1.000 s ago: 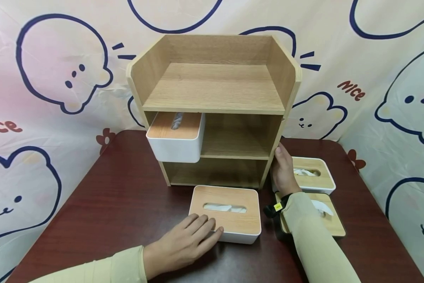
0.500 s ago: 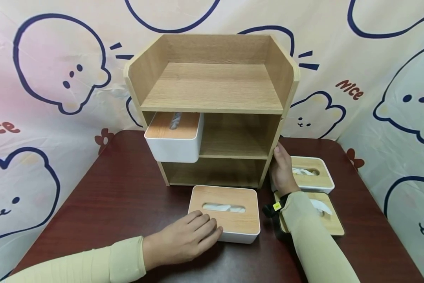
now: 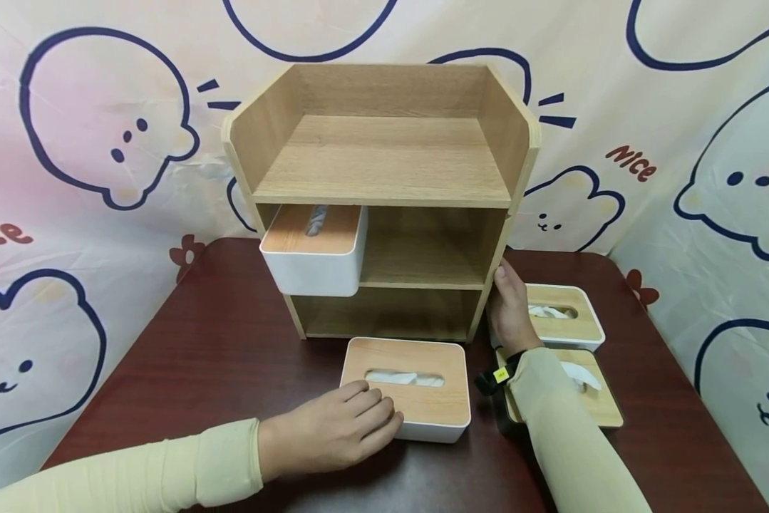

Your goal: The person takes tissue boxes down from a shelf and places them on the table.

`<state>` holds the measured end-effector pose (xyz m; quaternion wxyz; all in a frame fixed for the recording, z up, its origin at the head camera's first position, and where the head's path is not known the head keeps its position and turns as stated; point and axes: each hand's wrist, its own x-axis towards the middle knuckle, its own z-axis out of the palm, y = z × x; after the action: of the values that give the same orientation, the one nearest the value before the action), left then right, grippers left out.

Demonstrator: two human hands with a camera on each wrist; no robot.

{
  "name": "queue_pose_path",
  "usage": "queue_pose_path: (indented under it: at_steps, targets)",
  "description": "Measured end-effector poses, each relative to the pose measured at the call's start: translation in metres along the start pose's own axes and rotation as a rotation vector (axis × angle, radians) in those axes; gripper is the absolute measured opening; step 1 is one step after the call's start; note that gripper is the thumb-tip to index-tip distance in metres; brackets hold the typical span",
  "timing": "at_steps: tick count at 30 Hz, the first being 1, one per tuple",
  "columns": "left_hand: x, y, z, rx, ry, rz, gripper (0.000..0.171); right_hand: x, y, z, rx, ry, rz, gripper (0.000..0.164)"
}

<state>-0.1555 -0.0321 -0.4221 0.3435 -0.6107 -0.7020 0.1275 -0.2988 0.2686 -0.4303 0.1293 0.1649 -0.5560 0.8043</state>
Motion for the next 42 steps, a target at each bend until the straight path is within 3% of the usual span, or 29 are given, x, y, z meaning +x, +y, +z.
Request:
queue_pose_path:
  at_steps: [6,13,16,20,24,35,42]
  targets:
    - [0.003,-0.006,-0.005,0.044,-0.018,0.057,0.036,0.000,0.000,0.000,-0.020,-0.004,0.008,0.053]
    - [0.014,-0.020,-0.026,0.085,-0.002,0.100,0.036,0.000,-0.001,0.000,-0.028,-0.009,0.014,0.055]
    - [0.014,-0.021,-0.023,0.083,-0.005,0.109,0.038,0.000,-0.001,-0.001,-0.030,-0.012,0.015,0.055]
    - [0.010,-0.018,-0.011,0.061,-0.059,0.115,0.038,0.000,-0.001,-0.001,-0.030,-0.005,0.016,0.055]
    - [0.010,-0.021,-0.012,0.050,-0.094,0.129,0.035,-0.001,0.000,-0.001,-0.033,0.000,0.014,0.054]
    - [0.016,-0.034,-0.014,0.044,-0.025,0.124,0.029,0.000,0.001,-0.001,-0.023,-0.022,-0.002,0.052]
    - [0.020,-0.046,-0.017,0.075,-0.048,0.116,0.029,0.001,0.001,-0.002,-0.014,-0.018,-0.008,0.054]
